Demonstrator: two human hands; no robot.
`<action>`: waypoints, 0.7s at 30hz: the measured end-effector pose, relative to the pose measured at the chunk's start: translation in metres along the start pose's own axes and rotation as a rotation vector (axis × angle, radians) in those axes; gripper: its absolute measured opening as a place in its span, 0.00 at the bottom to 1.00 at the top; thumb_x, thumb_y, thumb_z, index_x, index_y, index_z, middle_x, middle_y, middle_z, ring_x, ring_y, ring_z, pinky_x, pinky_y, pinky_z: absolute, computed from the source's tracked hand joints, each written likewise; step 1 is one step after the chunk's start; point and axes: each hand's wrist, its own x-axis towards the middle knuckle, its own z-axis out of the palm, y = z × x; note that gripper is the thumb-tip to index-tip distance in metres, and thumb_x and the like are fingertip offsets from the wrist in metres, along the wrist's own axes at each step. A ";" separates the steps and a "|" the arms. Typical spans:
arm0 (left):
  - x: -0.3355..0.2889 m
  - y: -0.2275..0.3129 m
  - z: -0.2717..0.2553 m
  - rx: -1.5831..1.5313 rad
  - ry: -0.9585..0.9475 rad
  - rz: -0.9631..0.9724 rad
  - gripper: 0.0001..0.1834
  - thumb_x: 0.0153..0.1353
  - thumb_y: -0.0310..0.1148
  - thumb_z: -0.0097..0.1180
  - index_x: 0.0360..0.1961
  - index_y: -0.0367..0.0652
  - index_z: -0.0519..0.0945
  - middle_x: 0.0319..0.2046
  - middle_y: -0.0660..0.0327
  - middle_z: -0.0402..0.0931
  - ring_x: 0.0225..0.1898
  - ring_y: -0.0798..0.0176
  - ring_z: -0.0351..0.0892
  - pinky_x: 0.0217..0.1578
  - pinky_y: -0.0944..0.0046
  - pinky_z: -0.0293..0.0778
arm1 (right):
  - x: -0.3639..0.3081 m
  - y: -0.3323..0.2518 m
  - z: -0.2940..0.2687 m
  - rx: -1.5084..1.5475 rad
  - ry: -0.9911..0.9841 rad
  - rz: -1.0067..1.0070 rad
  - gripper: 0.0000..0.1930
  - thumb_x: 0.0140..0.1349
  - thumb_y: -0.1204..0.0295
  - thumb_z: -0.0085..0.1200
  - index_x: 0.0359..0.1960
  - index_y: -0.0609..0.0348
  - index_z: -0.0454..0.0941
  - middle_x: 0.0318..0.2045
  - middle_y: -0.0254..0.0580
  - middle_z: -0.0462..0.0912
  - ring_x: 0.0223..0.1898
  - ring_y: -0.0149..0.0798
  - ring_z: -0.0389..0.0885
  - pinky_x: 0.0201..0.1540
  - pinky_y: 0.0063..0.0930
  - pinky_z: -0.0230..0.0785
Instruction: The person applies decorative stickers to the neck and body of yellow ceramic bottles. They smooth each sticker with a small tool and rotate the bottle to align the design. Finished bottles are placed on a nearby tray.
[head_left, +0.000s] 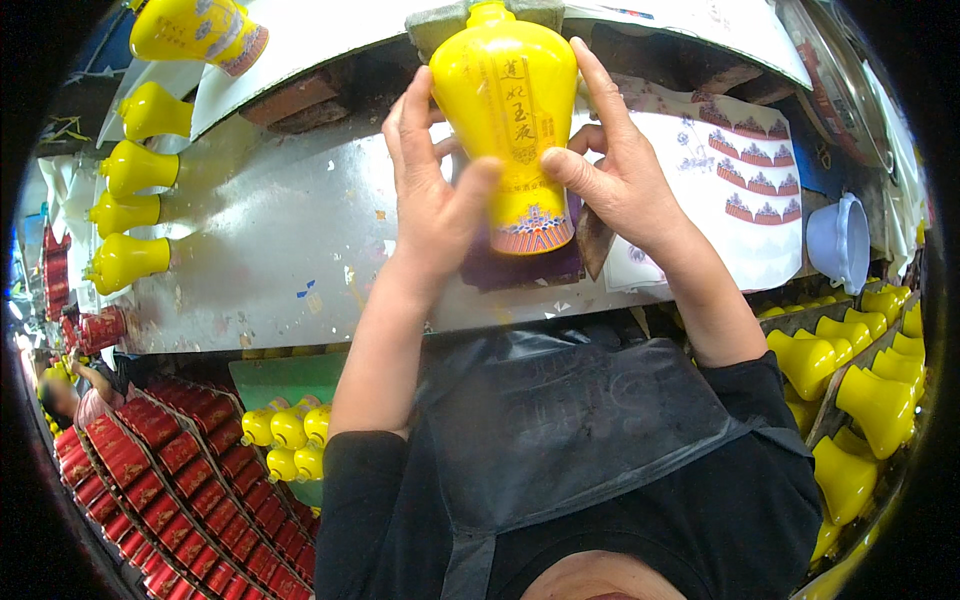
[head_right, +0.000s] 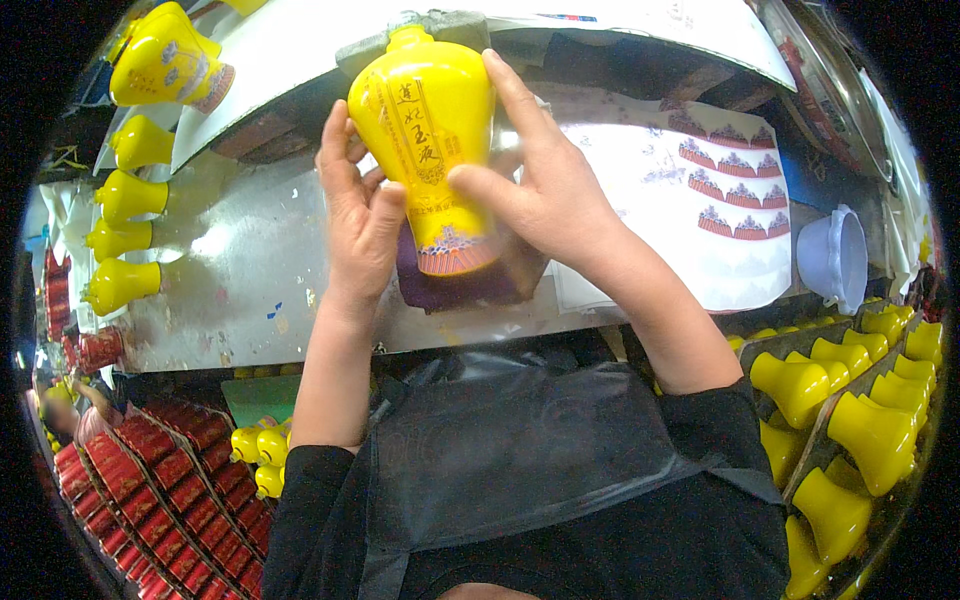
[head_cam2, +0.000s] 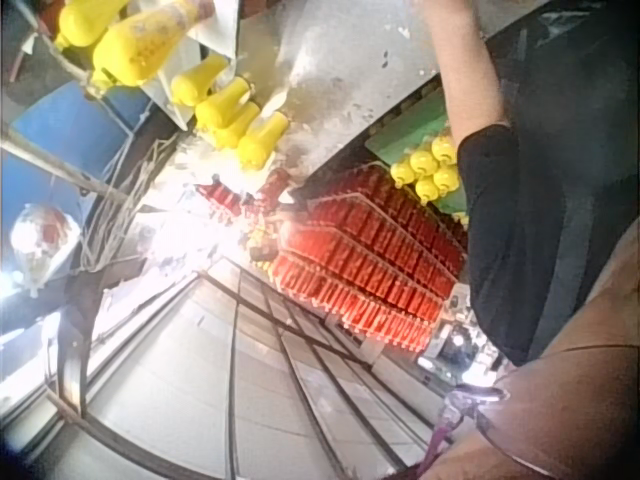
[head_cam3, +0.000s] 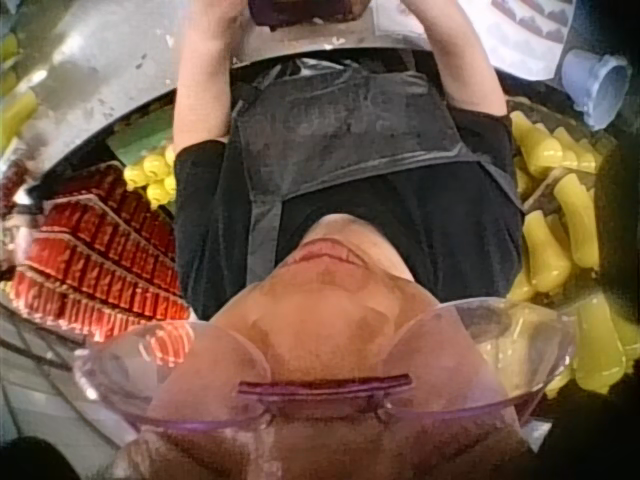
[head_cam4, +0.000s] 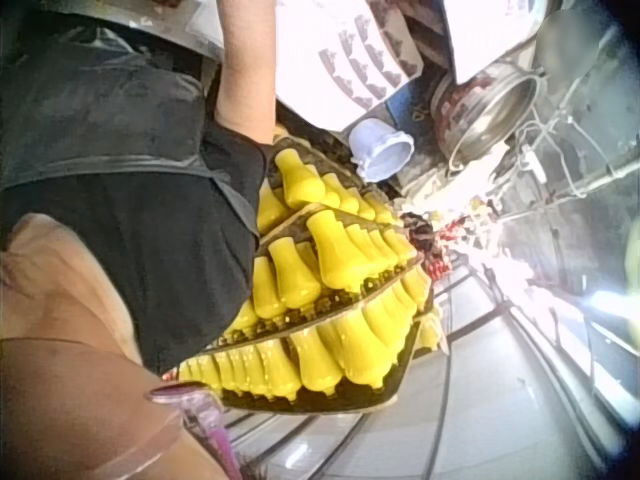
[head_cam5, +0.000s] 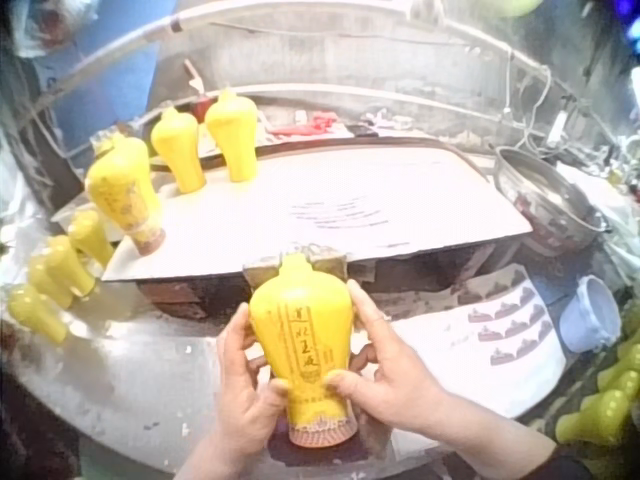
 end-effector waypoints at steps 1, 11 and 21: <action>-0.004 0.001 0.004 -0.042 -0.004 -0.051 0.49 0.66 0.45 0.65 0.81 0.51 0.49 0.68 0.50 0.54 0.68 0.53 0.62 0.63 0.49 0.72 | 0.000 0.000 0.001 -0.014 0.002 -0.006 0.48 0.64 0.58 0.62 0.81 0.51 0.48 0.69 0.67 0.68 0.55 0.55 0.85 0.51 0.38 0.81; -0.004 0.002 0.006 -0.220 -0.008 -0.092 0.54 0.60 0.35 0.70 0.81 0.53 0.48 0.67 0.53 0.51 0.70 0.54 0.61 0.63 0.52 0.77 | -0.006 0.003 0.002 0.059 -0.023 0.024 0.51 0.61 0.59 0.63 0.82 0.52 0.46 0.71 0.70 0.64 0.54 0.54 0.85 0.51 0.40 0.80; -0.005 0.004 0.005 -0.256 -0.004 -0.144 0.53 0.62 0.40 0.69 0.81 0.53 0.48 0.68 0.52 0.51 0.70 0.53 0.61 0.64 0.51 0.77 | -0.005 0.007 0.002 0.050 -0.057 0.007 0.51 0.65 0.55 0.64 0.83 0.44 0.43 0.74 0.61 0.60 0.44 0.34 0.85 0.38 0.27 0.83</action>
